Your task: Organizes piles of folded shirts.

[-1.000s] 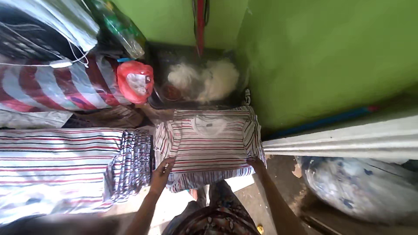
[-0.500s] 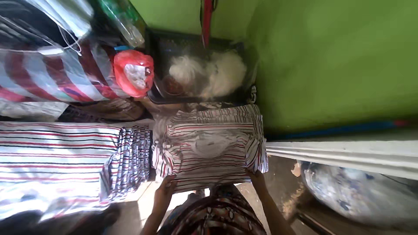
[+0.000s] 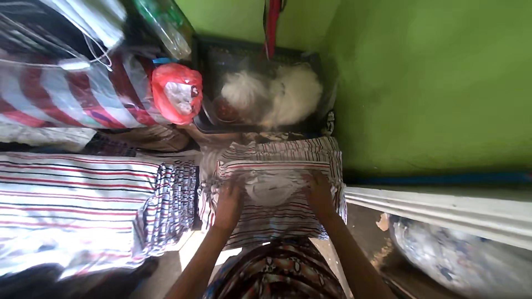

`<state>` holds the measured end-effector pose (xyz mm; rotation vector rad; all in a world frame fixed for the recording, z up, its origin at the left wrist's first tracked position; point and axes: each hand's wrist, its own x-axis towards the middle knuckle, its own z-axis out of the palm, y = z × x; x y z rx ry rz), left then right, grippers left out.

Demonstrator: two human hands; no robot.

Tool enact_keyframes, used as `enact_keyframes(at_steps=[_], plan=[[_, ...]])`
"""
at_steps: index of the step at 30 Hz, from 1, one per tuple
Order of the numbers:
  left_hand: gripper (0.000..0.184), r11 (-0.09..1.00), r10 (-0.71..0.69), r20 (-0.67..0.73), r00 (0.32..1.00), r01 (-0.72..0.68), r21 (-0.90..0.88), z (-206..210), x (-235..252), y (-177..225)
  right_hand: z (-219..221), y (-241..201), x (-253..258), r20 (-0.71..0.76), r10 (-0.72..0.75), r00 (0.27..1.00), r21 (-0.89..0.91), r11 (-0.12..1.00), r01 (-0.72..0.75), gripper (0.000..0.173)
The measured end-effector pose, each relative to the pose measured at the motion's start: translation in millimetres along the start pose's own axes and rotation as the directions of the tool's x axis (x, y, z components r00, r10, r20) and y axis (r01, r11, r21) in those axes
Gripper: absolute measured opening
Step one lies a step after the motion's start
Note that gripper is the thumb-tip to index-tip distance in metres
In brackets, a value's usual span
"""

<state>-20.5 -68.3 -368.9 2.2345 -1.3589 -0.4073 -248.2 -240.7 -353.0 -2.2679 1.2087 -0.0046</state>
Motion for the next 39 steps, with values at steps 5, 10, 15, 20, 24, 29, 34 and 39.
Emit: enact_keyframes(at_steps=[5, 10, 15, 20, 24, 29, 34, 39], plan=[[0.043, 0.994, -0.107, 0.052, 0.993, 0.106, 0.014, 3, 10, -29, 33, 50, 9, -0.12, -0.103, 0.987, 0.053, 0.993, 0.11, 0.04], [0.047, 0.994, -0.028, 0.09, 0.996, 0.018, 0.106, 3, 12, -27, 37, 49, 12, -0.119, -0.096, 0.988, 0.052, 0.993, 0.103, 0.038], [0.048, 0.988, -0.067, 0.196, 0.978, 0.038, 0.147, 0, 29, -16, 30, 38, 19, -0.065, -0.02, 0.998, 0.042, 0.999, 0.023, 0.037], [0.035, 0.994, 0.028, 0.079, 0.997, -0.036, 0.103, 8, 22, -26, 18, 26, 17, 0.025, 0.025, 0.999, 0.01, 1.0, -0.025, 0.031], [0.031, 0.993, 0.078, 0.028, 0.997, -0.08, 0.085, 8, 15, -28, 9, 14, 12, 0.0, -0.023, 1.0, -0.007, 1.0, 0.023, 0.029], [0.056, 0.991, -0.038, 0.116, 0.992, 0.023, 0.131, 4, 24, -17, 8, 9, 29, 0.128, 0.101, 0.987, -0.073, 0.993, -0.092, 0.045], [0.062, 0.985, -0.08, 0.165, 0.983, 0.052, 0.164, 5, 32, -9, 8, 7, 27, 0.135, 0.084, 0.987, -0.076, 0.994, -0.074, 0.036], [0.057, 0.987, -0.056, 0.137, 0.989, 0.035, 0.155, 9, 31, -5, 10, 10, 29, 0.158, 0.096, 0.983, -0.059, 0.994, -0.087, 0.044]])
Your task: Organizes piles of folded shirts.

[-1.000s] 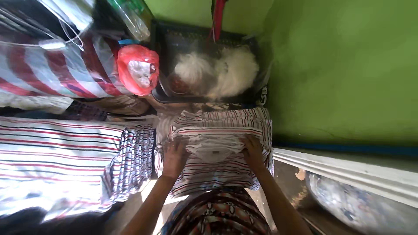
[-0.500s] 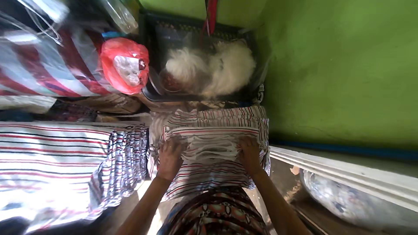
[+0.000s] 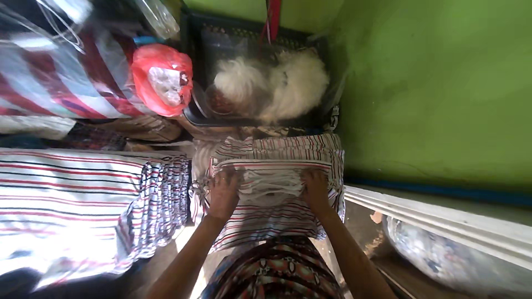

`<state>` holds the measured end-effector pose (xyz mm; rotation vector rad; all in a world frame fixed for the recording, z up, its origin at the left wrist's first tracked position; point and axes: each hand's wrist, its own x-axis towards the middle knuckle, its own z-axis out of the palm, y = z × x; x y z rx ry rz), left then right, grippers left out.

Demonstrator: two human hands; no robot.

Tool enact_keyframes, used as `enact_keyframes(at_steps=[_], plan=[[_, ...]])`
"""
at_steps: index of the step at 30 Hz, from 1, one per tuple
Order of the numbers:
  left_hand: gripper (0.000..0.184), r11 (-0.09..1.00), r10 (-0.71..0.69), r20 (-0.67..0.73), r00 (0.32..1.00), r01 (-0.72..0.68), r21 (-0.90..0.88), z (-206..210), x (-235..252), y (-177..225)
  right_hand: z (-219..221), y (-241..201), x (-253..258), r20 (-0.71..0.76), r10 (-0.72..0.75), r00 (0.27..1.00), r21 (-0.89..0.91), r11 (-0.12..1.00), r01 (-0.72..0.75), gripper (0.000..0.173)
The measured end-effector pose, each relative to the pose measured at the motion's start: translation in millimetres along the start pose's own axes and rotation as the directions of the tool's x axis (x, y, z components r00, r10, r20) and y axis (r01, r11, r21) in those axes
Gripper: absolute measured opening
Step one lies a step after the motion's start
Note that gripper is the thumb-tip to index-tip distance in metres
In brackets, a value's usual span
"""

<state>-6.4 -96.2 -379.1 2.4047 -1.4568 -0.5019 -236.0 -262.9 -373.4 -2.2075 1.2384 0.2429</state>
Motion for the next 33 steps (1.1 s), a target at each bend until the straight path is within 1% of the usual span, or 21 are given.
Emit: enact_keyframes(at_steps=[4, 7, 9, 11, 12, 13, 15, 16, 17, 18, 21, 22, 23, 25, 27, 28, 29, 30, 31, 32, 33], plan=[[0.054, 0.996, 0.087, -0.11, 0.99, -0.087, 0.002, 9, -3, -2, -3, 4, -4, -0.039, -0.052, 0.998, 0.032, 0.998, 0.053, 0.029], [0.053, 0.995, 0.099, -0.092, 0.991, -0.101, -0.012, 11, -4, -3, -1, 10, -16, -0.093, -0.188, 0.978, 0.022, 0.981, 0.191, 0.023], [0.056, 0.996, 0.082, -0.055, 0.995, -0.083, -0.012, 8, -2, -1, 2, 12, -22, -0.146, -0.284, 0.948, 0.006, 0.958, 0.288, 0.02], [0.053, 0.997, 0.077, -0.039, 0.996, -0.078, -0.011, 8, 0, 0, 7, 16, -22, -0.208, -0.337, 0.918, -0.002, 0.939, 0.344, 0.018], [0.047, 0.997, 0.075, -0.029, 0.997, -0.075, -0.011, 8, 1, 0, 8, 17, -20, -0.216, -0.336, 0.917, -0.006, 0.939, 0.343, 0.018], [0.042, 0.997, 0.074, -0.018, 0.997, -0.074, -0.012, 8, 2, 1, 4, 14, -18, -0.185, -0.299, 0.936, 0.003, 0.953, 0.304, 0.021], [0.038, 0.997, 0.079, -0.012, 0.997, -0.079, -0.016, 8, 1, 0, -9, 3, -9, -0.008, -0.117, 0.993, 0.023, 0.993, 0.117, 0.034], [0.037, 0.996, 0.086, -0.023, 0.996, -0.087, -0.022, 8, 0, 0, -11, 1, -4, 0.044, -0.062, 0.997, 0.0, 0.998, 0.062, 0.041], [0.037, 0.995, 0.091, -0.032, 0.995, -0.092, -0.026, 8, -1, -1, -11, 0, 1, 0.079, -0.035, 0.996, -0.026, 0.999, 0.037, 0.046], [0.036, 0.995, 0.099, -0.046, 0.994, -0.1, -0.026, 9, -3, -2, -11, 0, 3, 0.097, -0.032, 0.995, -0.038, 0.999, 0.036, 0.045], [0.033, 0.986, 0.163, -0.109, 0.981, -0.166, -0.019, 14, -14, -6, -8, 3, -3, 0.033, -0.114, 0.993, -0.023, 0.993, 0.115, 0.034], [0.031, 0.98, 0.196, -0.123, 0.973, -0.198, -0.008, 16, -17, -8, -6, 6, -8, 0.003, -0.156, 0.988, -0.018, 0.988, 0.156, 0.033], [0.03, 0.974, 0.224, -0.129, 0.966, -0.226, 0.005, 17, -19, -9, -2, 10, -13, -0.054, -0.223, 0.973, -0.026, 0.975, 0.221, 0.032], [0.031, 0.963, 0.271, -0.139, 0.953, -0.269, 0.032, 18, -23, -12, 6, 18, -21, -0.15, -0.36, 0.921, -0.06, 0.933, 0.355, 0.026], [0.029, 0.955, 0.297, -0.159, 0.942, -0.291, 0.06, 19, -26, -14, 5, 20, -25, -0.155, -0.428, 0.891, -0.079, 0.904, 0.42, 0.025], [0.03, 0.96, 0.278, -0.159, 0.947, -0.271, 0.065, 18, -26, -13, 0, 18, -25, -0.11, -0.412, 0.905, -0.072, 0.911, 0.406, 0.027], [0.032, 0.973, 0.229, -0.146, 0.962, -0.222, 0.06, 15, -26, -10, -8, 13, -22, -0.014, -0.344, 0.939, -0.044, 0.938, 0.343, 0.031], [0.037, 0.989, 0.143, -0.108, 0.984, -0.139, 0.043, 11, -25, -5, -18, 7, -16, 0.11, -0.244, 0.964, -0.015, 0.969, 0.247, 0.039], [0.044, 0.998, 0.046, -0.052, 0.998, -0.044, 0.033, 6, -21, 0, -24, 3, -7, 0.202, -0.16, 0.966, 0.004, 0.987, 0.162, 0.048], [0.052, 0.999, -0.04, 0.014, 0.999, 0.039, 0.036, 2, -15, 6, -24, 1, 3, 0.25, -0.111, 0.962, 0.01, 0.994, 0.112, 0.056], [0.057, 0.993, -0.113, 0.091, 0.989, 0.109, 0.051, -2, -9, 10, -21, 2, 11, 0.273, -0.093, 0.957, 0.004, 0.995, 0.096, 0.061]])
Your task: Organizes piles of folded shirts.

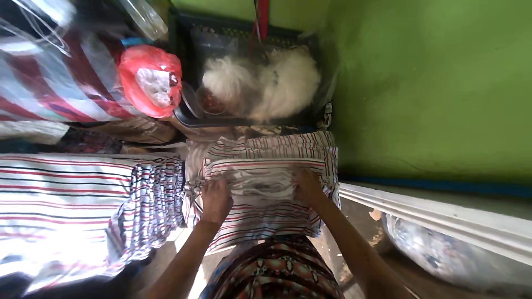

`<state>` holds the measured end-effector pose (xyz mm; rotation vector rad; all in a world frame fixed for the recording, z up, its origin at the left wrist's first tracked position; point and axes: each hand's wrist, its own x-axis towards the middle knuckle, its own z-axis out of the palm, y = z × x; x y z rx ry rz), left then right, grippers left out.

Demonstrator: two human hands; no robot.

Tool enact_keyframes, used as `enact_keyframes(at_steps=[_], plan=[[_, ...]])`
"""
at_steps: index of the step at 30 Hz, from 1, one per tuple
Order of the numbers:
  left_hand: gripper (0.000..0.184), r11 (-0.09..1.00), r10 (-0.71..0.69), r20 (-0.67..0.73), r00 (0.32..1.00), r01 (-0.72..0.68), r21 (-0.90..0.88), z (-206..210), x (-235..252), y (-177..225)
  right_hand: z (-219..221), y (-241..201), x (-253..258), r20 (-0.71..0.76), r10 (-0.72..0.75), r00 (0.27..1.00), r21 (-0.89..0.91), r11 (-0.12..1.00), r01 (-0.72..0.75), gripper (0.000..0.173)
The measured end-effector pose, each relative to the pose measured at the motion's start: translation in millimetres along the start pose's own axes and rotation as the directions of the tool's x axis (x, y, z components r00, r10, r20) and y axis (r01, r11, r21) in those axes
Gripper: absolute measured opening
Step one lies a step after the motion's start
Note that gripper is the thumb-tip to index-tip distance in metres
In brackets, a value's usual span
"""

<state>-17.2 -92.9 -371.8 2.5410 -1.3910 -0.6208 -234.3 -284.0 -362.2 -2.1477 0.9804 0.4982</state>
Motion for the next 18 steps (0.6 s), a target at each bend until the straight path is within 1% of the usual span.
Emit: enact_keyframes(at_steps=[1, 2, 3, 5, 6, 8, 10, 12, 13, 15, 18], plan=[[0.058, 0.998, -0.056, 0.078, 0.995, 0.055, 0.008, -5, 6, 4, 2, 3, 7, 0.004, -0.006, 1.0, -0.005, 1.0, 0.006, 0.062], [0.056, 0.996, -0.09, 0.116, 0.989, 0.089, 0.012, -8, 10, 7, 4, 4, 12, 0.004, -0.017, 1.0, -0.009, 1.0, 0.017, 0.06], [0.051, 0.995, -0.096, 0.111, 0.989, 0.095, 0.012, -8, 11, 8, 2, 4, 13, 0.017, -0.019, 1.0, -0.005, 1.0, 0.019, 0.056], [0.043, 0.999, -0.041, 0.012, 0.999, 0.041, 0.004, -1, 6, 6, 1, 3, 12, 0.026, -0.021, 0.999, 0.005, 1.0, 0.021, 0.049], [0.039, 1.0, 0.018, -0.076, 0.997, -0.018, -0.003, 4, 0, 3, 2, 4, 9, 0.018, -0.036, 0.999, 0.009, 0.999, 0.036, 0.045], [0.033, 0.987, 0.153, -0.243, 0.958, -0.159, -0.005, 17, -12, -7, 6, 6, 2, -0.025, -0.078, 0.997, 0.017, 0.997, 0.079, 0.044], [0.029, 0.957, 0.277, -0.343, 0.898, -0.289, 0.017, 27, -20, -18, 10, 7, -2, -0.052, -0.087, 0.995, 0.007, 0.996, 0.088, 0.05], [0.028, 0.937, 0.332, -0.367, 0.869, -0.349, 0.022, 30, -26, -26, 9, 5, -4, -0.038, -0.077, 0.996, -0.01, 0.997, 0.076, 0.065], [0.027, 0.934, 0.338, -0.373, 0.864, -0.357, 0.017, 30, -27, -27, 9, 4, -4, -0.03, -0.083, 0.996, -0.028, 0.996, 0.082, 0.066], [0.025, 0.935, 0.325, -0.375, 0.868, -0.355, -0.014, 32, -27, -29, 8, 5, -2, -0.024, -0.113, 0.993, -0.062, 0.992, 0.111, 0.059], [0.026, 0.938, 0.324, -0.341, 0.882, -0.347, -0.005, 31, -25, -30, 11, 6, -5, -0.083, -0.171, 0.982, -0.065, 0.984, 0.165, 0.044]])
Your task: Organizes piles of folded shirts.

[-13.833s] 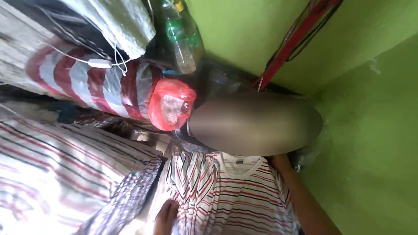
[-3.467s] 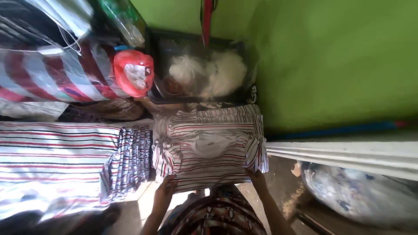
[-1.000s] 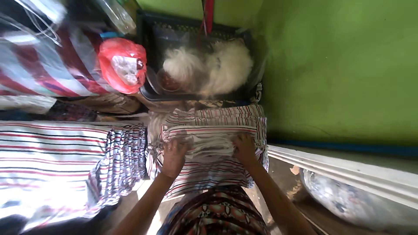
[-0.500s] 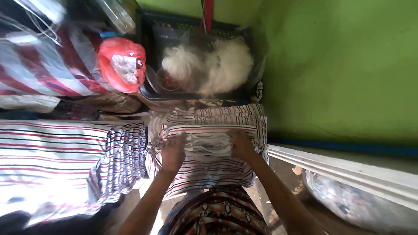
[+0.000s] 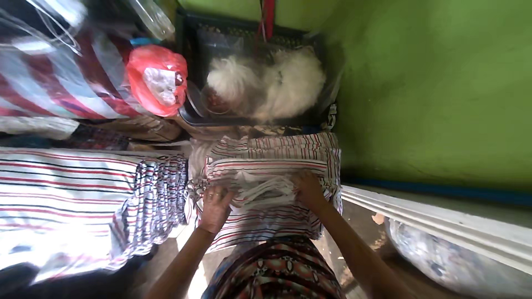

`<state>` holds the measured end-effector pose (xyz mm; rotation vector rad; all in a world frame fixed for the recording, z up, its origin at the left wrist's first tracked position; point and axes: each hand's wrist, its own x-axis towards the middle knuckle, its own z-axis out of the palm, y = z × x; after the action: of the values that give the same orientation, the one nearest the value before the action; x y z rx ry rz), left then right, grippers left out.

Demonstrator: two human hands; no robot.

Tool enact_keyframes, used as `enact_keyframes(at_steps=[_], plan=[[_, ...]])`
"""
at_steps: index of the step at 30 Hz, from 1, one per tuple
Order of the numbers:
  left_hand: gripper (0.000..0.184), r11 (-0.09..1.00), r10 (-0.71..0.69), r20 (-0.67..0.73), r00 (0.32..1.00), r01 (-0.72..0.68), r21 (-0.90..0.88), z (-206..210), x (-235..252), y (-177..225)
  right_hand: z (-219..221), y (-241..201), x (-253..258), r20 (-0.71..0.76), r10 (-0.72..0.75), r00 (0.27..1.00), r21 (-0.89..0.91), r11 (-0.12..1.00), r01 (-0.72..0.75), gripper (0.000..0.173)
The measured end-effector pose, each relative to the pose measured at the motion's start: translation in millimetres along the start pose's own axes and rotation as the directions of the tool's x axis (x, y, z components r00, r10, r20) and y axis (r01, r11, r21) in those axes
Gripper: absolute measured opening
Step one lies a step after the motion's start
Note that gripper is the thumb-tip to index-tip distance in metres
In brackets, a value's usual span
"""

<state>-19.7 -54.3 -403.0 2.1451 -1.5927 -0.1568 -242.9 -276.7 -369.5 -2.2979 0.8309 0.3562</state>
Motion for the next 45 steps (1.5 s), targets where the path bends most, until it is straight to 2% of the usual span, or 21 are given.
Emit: enact_keyframes(at_steps=[3, 6, 9, 12, 14, 16, 19, 21, 22, 24, 26, 30, 32, 34, 38, 40, 41, 43, 45], plan=[[0.027, 0.997, -0.039, 0.102, 0.994, 0.032, 0.073, -6, 10, 4, 5, 1, -11, -0.088, 0.01, 0.996, 0.042, 0.999, -0.007, 0.04], [0.044, 0.974, -0.205, 0.175, 0.963, 0.184, 0.133, -11, 24, 12, 8, -2, -23, -0.132, -0.003, 0.991, 0.033, 0.999, 0.007, 0.038], [0.055, 0.932, -0.349, 0.264, 0.899, 0.304, 0.197, -16, 40, 21, 8, -1, -23, -0.087, 0.032, 0.996, 0.028, 0.999, -0.029, 0.046], [0.055, 0.908, -0.413, 0.34, 0.845, 0.353, 0.226, -17, 50, 22, -4, -3, -8, 0.073, 0.165, 0.984, 0.033, 0.985, -0.168, 0.065], [0.055, 0.906, -0.421, 0.378, 0.825, 0.362, 0.22, -17, 52, 19, -8, -4, 3, 0.121, 0.187, 0.975, 0.034, 0.981, -0.193, 0.067], [0.054, 0.906, -0.422, 0.398, 0.815, 0.365, 0.213, -18, 53, 19, -5, -4, 8, 0.102, 0.163, 0.981, 0.039, 0.985, -0.168, 0.062], [0.041, 0.951, -0.304, 0.271, 0.913, 0.271, 0.151, -13, 39, 16, -6, -5, 7, 0.144, 0.171, 0.975, 0.008, 0.985, -0.174, 0.053], [0.032, 0.991, -0.125, 0.121, 0.985, 0.118, 0.06, -7, 19, 7, -4, -5, 1, 0.123, 0.176, 0.977, 0.008, 0.984, -0.179, 0.053], [0.029, 0.999, -0.036, 0.051, 0.998, 0.036, 0.02, -5, 8, 2, -2, -4, -2, 0.075, 0.176, 0.982, 0.03, 0.983, -0.178, 0.055], [0.021, 0.997, 0.074, -0.063, 0.995, -0.075, -0.013, -1, -8, -5, 5, -2, -7, -0.052, 0.154, 0.987, 0.072, 0.986, -0.15, 0.06], [0.02, 0.994, 0.101, -0.088, 0.991, -0.103, -0.027, 0, -15, -7, 10, 1, -7, -0.098, 0.11, 0.989, 0.066, 0.992, -0.104, 0.059], [0.024, 0.992, 0.129, -0.059, 0.99, -0.128, 0.012, 1, -16, -9, 6, 1, 0, -0.051, 0.055, 0.997, 0.019, 0.998, -0.054, 0.042], [0.022, 0.99, 0.131, -0.045, 0.99, -0.129, 0.05, 0, -15, -9, 0, -3, -5, -0.006, 0.05, 0.999, -0.01, 0.999, -0.05, 0.043], [0.024, 0.993, 0.1, -0.009, 0.995, -0.099, 0.071, -6, -10, -6, -4, -10, -19, -0.002, 0.017, 1.0, -0.035, 0.999, -0.017, 0.047], [0.044, 0.997, 0.029, 0.114, 0.993, -0.036, 0.063, -18, 6, -6, -2, -7, -44, -0.037, -0.089, 0.995, -0.059, 0.994, 0.087, 0.043], [0.048, 0.994, 0.105, 0.147, 0.984, -0.11, 0.022, -23, 15, -12, -15, -11, -47, 0.117, -0.024, 0.993, -0.062, 0.998, 0.031, 0.049], [0.049, 0.99, 0.139, 0.187, 0.972, -0.14, -0.013, -29, 20, -12, -28, -17, -46, 0.24, 0.051, 0.969, -0.067, 0.997, -0.036, 0.056], [0.05, 0.992, 0.119, 0.375, 0.919, -0.093, -0.088, -47, 33, -7, -54, -32, -41, 0.452, 0.199, 0.869, -0.083, 0.98, -0.182, 0.065], [0.055, 0.994, -0.024, 0.653, 0.757, 0.086, -0.063, -64, 53, 3, -64, -32, -34, 0.54, 0.246, 0.805, -0.067, 0.966, -0.25, 0.064]])
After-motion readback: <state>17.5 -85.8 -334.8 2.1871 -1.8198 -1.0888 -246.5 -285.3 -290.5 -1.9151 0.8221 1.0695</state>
